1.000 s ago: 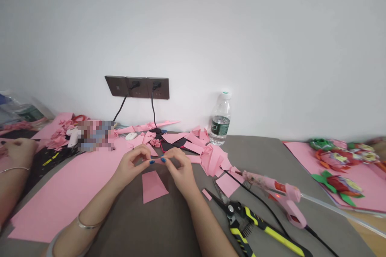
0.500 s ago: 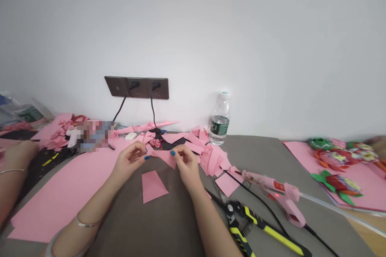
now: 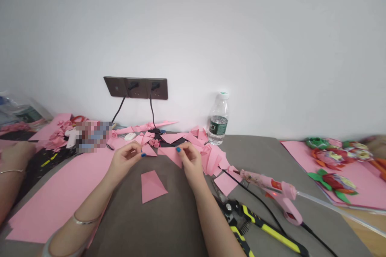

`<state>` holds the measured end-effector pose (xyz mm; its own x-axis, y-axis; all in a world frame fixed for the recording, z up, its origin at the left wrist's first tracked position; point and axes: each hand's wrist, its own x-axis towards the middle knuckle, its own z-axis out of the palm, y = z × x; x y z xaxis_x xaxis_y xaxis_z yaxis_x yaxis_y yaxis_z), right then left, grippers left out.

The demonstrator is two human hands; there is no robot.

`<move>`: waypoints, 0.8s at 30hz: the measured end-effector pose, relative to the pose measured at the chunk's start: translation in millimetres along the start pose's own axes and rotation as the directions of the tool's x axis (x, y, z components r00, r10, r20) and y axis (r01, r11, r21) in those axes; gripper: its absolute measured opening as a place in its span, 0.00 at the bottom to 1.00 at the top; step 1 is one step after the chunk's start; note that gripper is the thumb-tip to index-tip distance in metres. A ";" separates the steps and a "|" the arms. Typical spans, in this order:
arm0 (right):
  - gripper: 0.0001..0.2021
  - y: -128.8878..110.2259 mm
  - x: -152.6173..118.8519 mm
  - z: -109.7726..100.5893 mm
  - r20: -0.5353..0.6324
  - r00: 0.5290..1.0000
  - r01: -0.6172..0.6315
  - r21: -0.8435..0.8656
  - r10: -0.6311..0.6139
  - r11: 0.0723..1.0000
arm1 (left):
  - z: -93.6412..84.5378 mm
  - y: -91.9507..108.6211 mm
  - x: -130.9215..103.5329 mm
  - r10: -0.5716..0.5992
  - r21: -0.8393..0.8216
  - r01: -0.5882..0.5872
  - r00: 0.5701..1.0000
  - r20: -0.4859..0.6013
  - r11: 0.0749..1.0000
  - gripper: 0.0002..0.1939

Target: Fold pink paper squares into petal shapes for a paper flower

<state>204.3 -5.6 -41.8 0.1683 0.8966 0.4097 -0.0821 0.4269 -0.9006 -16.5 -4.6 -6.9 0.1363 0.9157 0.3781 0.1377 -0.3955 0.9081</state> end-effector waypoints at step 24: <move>0.16 -13.2 -12.4 19.8 0.267 0.962 -0.055 0.008 0.051 0.998 | 19.9 4.4 -6.5 -0.096 -0.155 0.089 0.995 -0.038 0.984 0.19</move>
<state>183.9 -20.0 -32.1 -0.1041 0.9161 0.3872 -0.0994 0.3778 -0.9205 2.8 -13.7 -9.0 0.0849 0.9515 0.2957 -0.0044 -0.2965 0.9550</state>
